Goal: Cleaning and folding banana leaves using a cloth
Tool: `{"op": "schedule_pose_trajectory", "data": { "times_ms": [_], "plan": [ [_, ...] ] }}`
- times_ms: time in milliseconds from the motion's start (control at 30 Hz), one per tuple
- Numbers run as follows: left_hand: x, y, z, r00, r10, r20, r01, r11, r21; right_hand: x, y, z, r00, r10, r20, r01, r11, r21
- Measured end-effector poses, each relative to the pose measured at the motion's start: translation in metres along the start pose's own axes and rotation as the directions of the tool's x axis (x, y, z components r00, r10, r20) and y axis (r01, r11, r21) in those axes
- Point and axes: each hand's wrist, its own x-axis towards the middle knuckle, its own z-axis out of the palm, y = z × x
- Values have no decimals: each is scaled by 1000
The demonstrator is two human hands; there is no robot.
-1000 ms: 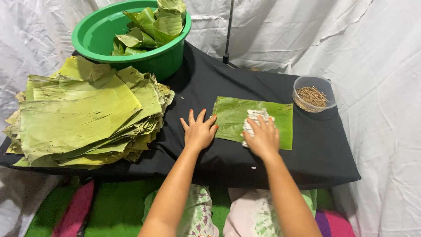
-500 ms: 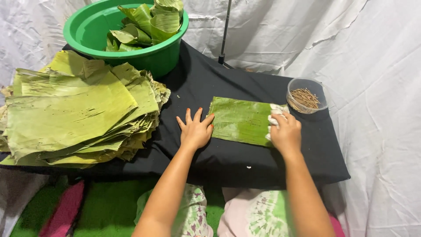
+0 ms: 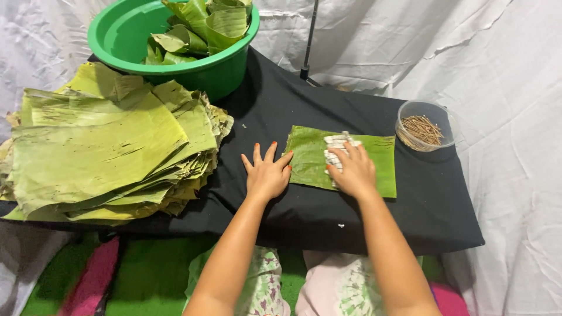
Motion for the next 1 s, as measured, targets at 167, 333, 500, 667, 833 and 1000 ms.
{"op": "schedule_pose_trajectory", "data": {
  "times_ms": [167,333,500,667,833,1000],
  "plan": [
    [2,0,1,1000,-15,7,15,1000,2,-8,62,-5,995,92,-48,-93,996,-7],
    [2,0,4,1000,-22,-2,22,1000,-1,-3,100,13,977,169,-133,-166,985,38],
    [3,-1,5,1000,-13,-2,13,1000,-9,5,90,12,874,86,-478,-158,981,-113],
    [3,0,1,1000,-9,0,9,1000,-10,16,3,8,861,-173,-478,136,984,-111],
    [2,2,-1,1000,-27,14,27,1000,-3,27,-33,2,989,-141,48,141,990,14],
    [1,1,2,999,-18,-28,17,1000,-25,39,-9,-6,994,32,104,-32,999,2]
  ]
}}
